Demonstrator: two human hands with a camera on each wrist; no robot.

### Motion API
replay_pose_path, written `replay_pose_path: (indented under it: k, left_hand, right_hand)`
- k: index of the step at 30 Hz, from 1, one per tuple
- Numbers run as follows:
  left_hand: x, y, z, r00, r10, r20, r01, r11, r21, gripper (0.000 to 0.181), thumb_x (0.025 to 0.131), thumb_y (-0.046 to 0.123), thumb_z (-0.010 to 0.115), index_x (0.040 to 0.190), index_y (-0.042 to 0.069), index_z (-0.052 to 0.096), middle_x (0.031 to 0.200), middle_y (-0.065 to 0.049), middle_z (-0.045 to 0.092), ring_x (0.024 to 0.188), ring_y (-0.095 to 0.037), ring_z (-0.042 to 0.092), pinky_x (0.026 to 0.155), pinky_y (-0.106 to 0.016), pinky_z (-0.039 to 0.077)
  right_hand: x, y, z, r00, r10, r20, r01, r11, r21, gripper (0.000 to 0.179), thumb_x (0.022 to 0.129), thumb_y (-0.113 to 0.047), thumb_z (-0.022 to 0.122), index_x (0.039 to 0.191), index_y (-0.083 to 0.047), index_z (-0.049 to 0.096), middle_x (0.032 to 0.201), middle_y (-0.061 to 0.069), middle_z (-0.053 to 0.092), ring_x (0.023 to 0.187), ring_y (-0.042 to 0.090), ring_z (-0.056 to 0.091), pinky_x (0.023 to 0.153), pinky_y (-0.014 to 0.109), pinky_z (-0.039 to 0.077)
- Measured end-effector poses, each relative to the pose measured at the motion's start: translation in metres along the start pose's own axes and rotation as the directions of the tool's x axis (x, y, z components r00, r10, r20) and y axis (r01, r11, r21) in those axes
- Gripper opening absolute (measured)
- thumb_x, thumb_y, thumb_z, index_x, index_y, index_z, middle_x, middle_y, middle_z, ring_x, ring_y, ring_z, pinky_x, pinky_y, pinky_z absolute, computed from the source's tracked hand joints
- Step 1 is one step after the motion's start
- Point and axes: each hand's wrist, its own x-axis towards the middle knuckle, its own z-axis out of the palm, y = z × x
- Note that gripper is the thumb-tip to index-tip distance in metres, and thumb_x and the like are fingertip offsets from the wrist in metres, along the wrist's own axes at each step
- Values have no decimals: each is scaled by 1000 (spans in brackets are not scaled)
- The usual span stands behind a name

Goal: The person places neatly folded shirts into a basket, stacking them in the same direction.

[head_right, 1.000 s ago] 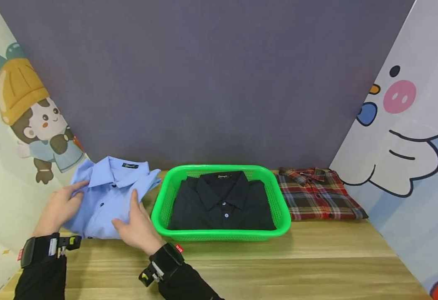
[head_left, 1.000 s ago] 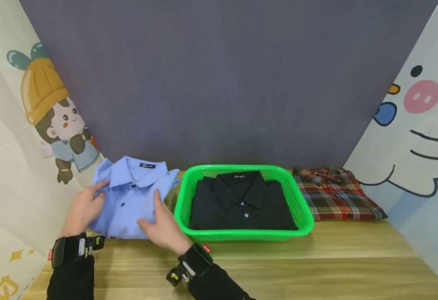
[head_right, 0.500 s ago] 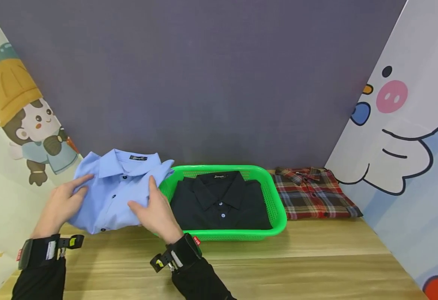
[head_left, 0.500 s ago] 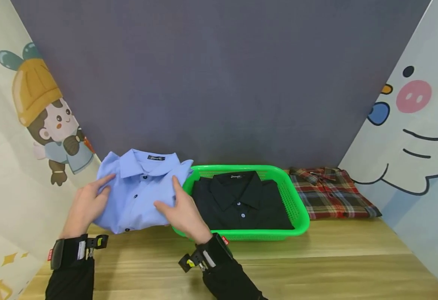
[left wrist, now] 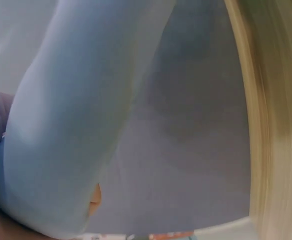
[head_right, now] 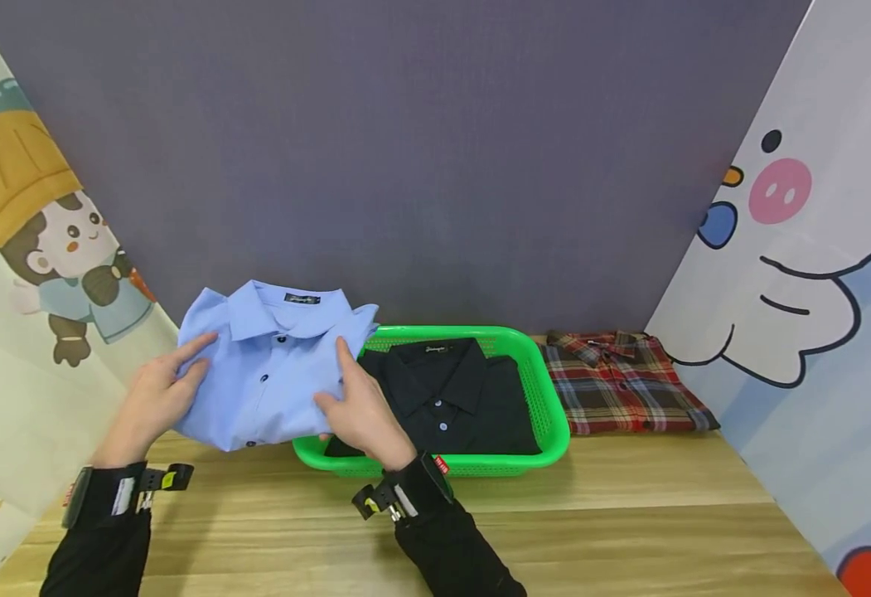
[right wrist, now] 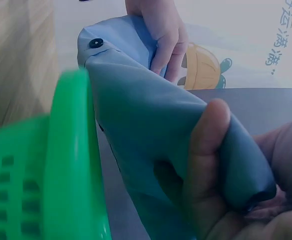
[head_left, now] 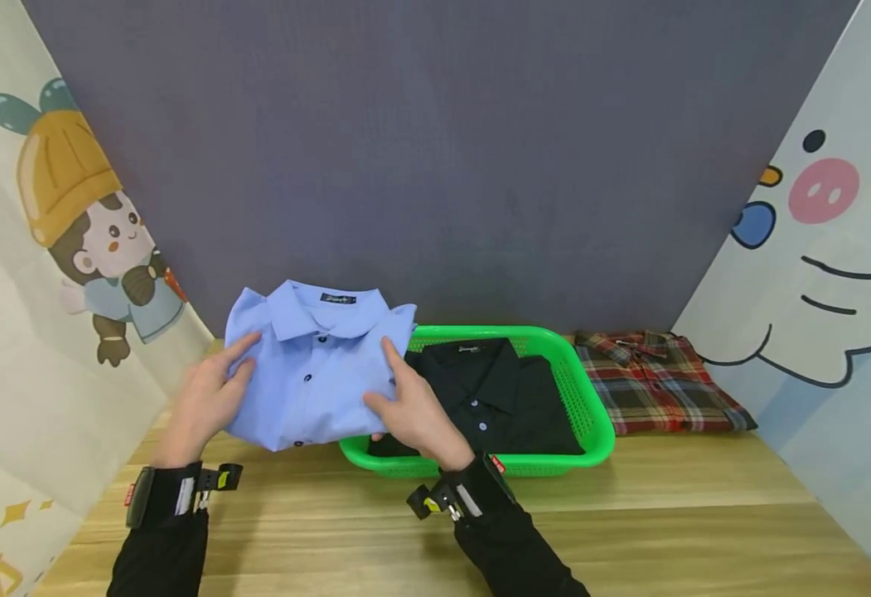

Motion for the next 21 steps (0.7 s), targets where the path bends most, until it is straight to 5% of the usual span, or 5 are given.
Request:
replay_pose_path:
  k: [3, 13, 21]
  left_hand:
    - [0, 10, 5, 1000, 11, 16, -10, 999, -30, 42, 98, 19, 46, 137, 7, 49, 81, -22, 56, 59, -24, 45, 50, -36, 36]
    - [0, 33, 21, 993, 90, 74, -81, 989, -121, 47, 95, 18, 50, 142, 12, 44, 62, -5, 35, 45, -15, 36, 46, -34, 36]
    - [5, 52, 34, 986, 116, 122, -92, 978, -187, 55, 93, 17, 53, 146, 14, 37, 68, -9, 45, 48, -17, 37, 56, -37, 41]
  right_hand:
    - [-4, 3, -13, 1000, -2, -2, 2, 999, -38, 77, 92, -10, 57, 152, -23, 12, 147, 21, 31, 56, 21, 62, 48, 35, 56]
    - [-21, 15, -70, 999, -37, 19, 39, 996, -82, 75, 93, -5, 57, 152, -19, 14, 146, 22, 29, 78, 25, 63, 49, 38, 56]
    - [-23, 17, -93, 1000, -5, 23, 7, 996, -92, 73, 94, -7, 55, 152, -21, 13, 147, 22, 26, 80, 27, 61, 52, 43, 56]
